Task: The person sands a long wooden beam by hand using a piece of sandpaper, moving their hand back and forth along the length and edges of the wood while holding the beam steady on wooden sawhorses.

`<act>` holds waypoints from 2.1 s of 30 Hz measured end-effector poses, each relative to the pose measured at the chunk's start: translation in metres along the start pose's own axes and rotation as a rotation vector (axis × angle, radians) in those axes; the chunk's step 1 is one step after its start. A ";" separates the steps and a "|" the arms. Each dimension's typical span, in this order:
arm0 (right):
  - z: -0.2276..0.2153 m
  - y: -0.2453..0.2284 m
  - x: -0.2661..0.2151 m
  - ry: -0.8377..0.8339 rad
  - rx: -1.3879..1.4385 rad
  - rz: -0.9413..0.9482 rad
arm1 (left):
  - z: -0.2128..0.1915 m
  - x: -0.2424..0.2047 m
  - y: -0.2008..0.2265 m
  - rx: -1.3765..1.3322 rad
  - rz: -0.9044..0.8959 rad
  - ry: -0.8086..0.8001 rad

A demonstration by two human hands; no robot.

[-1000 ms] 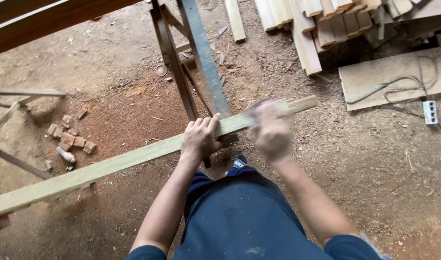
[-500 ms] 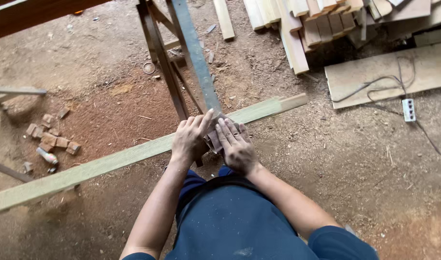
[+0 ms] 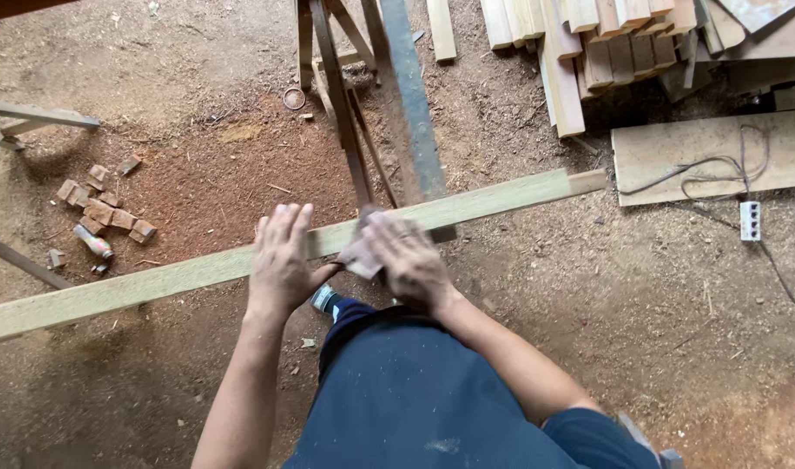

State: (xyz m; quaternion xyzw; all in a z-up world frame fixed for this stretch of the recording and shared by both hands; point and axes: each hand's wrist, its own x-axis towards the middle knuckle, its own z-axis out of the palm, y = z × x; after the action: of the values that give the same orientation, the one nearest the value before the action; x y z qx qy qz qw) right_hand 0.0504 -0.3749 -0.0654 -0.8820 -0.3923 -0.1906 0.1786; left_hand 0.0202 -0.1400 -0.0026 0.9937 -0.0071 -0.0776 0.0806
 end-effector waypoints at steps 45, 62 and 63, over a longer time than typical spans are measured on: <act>0.069 -0.213 0.087 0.017 -0.156 0.168 | 0.031 -0.028 -0.162 -0.078 0.243 0.102; 0.105 -0.242 0.105 0.126 -0.230 0.103 | 0.021 -0.084 -0.241 0.194 -0.008 0.186; 0.108 -0.247 0.104 0.105 -0.299 0.096 | 0.016 -0.086 -0.242 0.183 0.001 0.163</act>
State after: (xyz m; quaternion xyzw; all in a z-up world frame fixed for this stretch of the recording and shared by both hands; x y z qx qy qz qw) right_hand -0.0513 -0.1045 -0.0685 -0.9053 -0.3069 -0.2841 0.0745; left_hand -0.0664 0.0987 -0.0446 0.9999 -0.0079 0.0045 -0.0100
